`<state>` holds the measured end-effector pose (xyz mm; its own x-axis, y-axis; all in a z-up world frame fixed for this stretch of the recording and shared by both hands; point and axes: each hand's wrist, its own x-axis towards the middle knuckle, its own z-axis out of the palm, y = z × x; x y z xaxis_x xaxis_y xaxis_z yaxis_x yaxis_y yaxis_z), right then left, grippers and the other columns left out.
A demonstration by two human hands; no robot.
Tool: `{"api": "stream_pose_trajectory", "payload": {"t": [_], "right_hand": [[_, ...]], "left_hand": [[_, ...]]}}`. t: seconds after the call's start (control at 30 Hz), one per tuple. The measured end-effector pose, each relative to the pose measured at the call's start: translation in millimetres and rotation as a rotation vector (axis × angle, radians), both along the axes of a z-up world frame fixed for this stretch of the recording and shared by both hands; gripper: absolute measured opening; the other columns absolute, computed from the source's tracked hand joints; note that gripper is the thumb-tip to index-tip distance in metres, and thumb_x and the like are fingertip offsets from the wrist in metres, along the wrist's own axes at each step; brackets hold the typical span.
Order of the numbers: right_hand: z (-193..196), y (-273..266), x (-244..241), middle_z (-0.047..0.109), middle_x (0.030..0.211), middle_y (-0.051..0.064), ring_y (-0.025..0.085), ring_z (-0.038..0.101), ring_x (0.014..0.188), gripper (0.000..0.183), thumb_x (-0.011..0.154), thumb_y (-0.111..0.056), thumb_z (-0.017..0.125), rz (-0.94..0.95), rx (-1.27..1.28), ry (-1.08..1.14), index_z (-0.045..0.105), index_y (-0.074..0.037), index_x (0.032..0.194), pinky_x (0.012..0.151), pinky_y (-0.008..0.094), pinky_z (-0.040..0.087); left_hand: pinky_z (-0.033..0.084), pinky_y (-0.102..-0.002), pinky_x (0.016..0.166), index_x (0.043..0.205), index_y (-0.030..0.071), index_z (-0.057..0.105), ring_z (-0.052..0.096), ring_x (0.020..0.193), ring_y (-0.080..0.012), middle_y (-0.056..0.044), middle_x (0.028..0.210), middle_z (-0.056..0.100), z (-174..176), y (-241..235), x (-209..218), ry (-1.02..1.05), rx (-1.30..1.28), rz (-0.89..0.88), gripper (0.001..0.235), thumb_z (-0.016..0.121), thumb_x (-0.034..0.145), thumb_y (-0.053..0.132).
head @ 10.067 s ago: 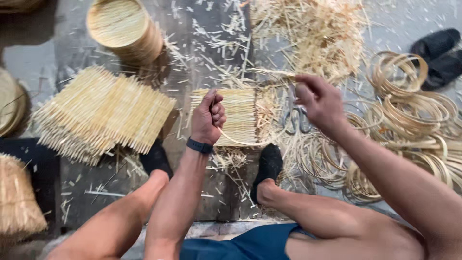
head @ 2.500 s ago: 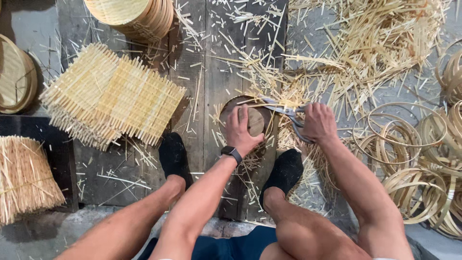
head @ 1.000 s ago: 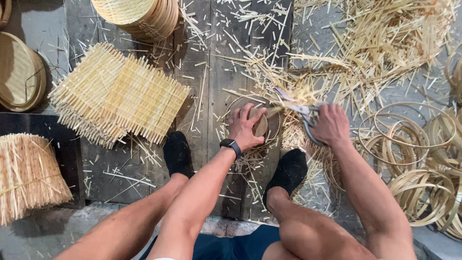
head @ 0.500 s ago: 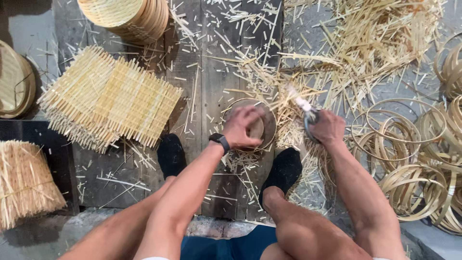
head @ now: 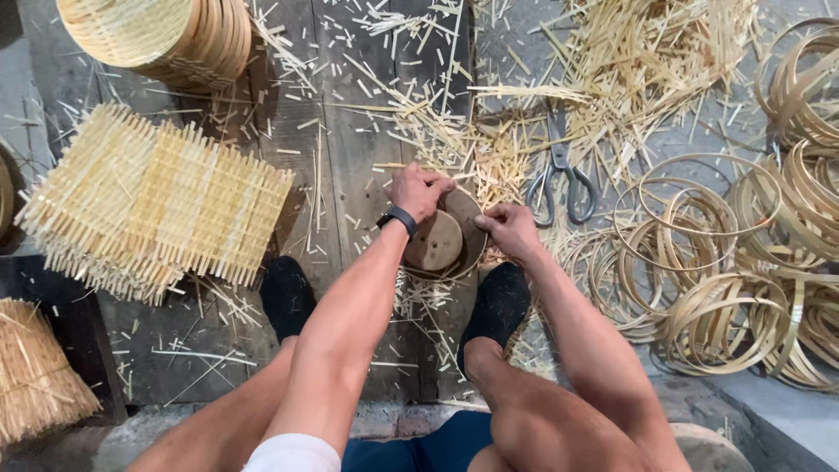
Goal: The person sits on the floor and repeatedly cuts circular pieces from square bamboo mats using shears. They place a circular wooden template on each mat, cut around it, and stack the finished circles.
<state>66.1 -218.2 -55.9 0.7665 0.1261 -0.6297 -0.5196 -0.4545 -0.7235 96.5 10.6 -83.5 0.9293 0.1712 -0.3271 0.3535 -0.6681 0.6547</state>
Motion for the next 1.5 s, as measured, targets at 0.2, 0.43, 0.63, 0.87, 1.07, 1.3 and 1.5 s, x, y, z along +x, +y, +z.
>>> {"api": "stream_pose_trajectory", "payload": {"t": [0.2, 0.43, 0.63, 0.87, 1.07, 1.3, 1.5], "right_hand": [[7, 5, 1, 0.074, 0.079, 0.012, 0.014, 0.064, 0.057, 0.024, 0.089, -0.020, 0.080, -0.051, -0.069, 0.074, 0.078, 0.000, 0.102, 0.052, 0.030, 0.054], [27, -4, -29, 0.076, 0.086, 0.009, 0.015, 0.071, 0.066, 0.026, 0.089, -0.015, 0.077, -0.131, 0.174, 0.251, 0.074, 0.004, 0.106, 0.058, 0.029, 0.060], [7, -10, -33, 0.076, 0.085, 0.011, 0.017, 0.070, 0.066, 0.025, 0.088, -0.011, 0.078, -0.191, 0.214, 0.253, 0.076, 0.007, 0.106, 0.058, 0.029, 0.059], [44, -2, -32, 0.076, 0.092, 0.014, 0.020, 0.070, 0.068, 0.030, 0.092, -0.014, 0.074, -0.287, 0.222, 0.257, 0.072, 0.007, 0.113, 0.059, 0.030, 0.061], [43, 17, -52, 0.075, 0.093, 0.015, 0.021, 0.076, 0.072, 0.029, 0.094, -0.010, 0.067, -0.360, 0.423, 0.352, 0.067, 0.011, 0.114, 0.064, 0.034, 0.067], [11, 27, -72, 0.073, 0.082, 0.022, 0.026, 0.069, 0.061, 0.029, 0.097, -0.013, 0.071, -0.303, 0.153, 0.265, 0.071, 0.013, 0.110, 0.052, 0.037, 0.057], [62, 35, -52, 0.067, 0.112, 0.017, 0.028, 0.069, 0.103, 0.060, 0.088, -0.032, 0.081, -0.016, 0.089, -0.070, 0.056, 0.003, 0.129, 0.089, 0.040, 0.058]], "left_hand": [[0.045, -0.055, 0.077, 0.085, 0.023, 0.087, 0.063, 0.091, -0.0384, -0.014, 0.088, 0.067, 8, -3, 2, -0.099, 0.139, -0.044, 0.032, 0.080, 0.076, 0.053], [0.055, -0.039, 0.080, 0.107, 0.007, 0.079, 0.072, 0.087, -0.0235, -0.011, 0.095, 0.078, 5, 60, -73, 0.075, -0.072, 0.350, 0.030, 0.074, 0.094, 0.034], [0.057, -0.028, 0.073, 0.107, 0.003, 0.080, 0.075, 0.079, -0.0137, -0.010, 0.093, 0.081, -1, 71, -84, 0.252, -0.368, 0.441, 0.033, 0.085, 0.079, 0.021], [0.057, -0.029, 0.074, 0.110, -0.001, 0.080, 0.073, 0.084, -0.0180, -0.011, 0.097, 0.081, 7, 66, -85, 0.207, -0.386, 0.528, 0.033, 0.084, 0.084, 0.020], [0.066, -0.039, 0.076, 0.116, -0.003, 0.063, 0.073, 0.093, -0.0232, -0.013, 0.109, 0.073, 13, 33, -162, 0.327, -1.273, 0.871, 0.022, 0.061, 0.099, 0.011], [0.057, -0.040, 0.058, 0.111, -0.003, 0.066, 0.071, 0.079, -0.0250, -0.013, 0.097, 0.073, -24, 17, -165, 0.424, -0.933, 1.001, 0.019, 0.059, 0.097, 0.007], [0.059, -0.039, 0.080, 0.112, -0.004, 0.073, 0.072, 0.088, -0.0266, -0.016, 0.099, 0.078, 54, 66, -135, -0.015, -0.395, 0.261, 0.027, 0.071, 0.095, 0.017]]}}
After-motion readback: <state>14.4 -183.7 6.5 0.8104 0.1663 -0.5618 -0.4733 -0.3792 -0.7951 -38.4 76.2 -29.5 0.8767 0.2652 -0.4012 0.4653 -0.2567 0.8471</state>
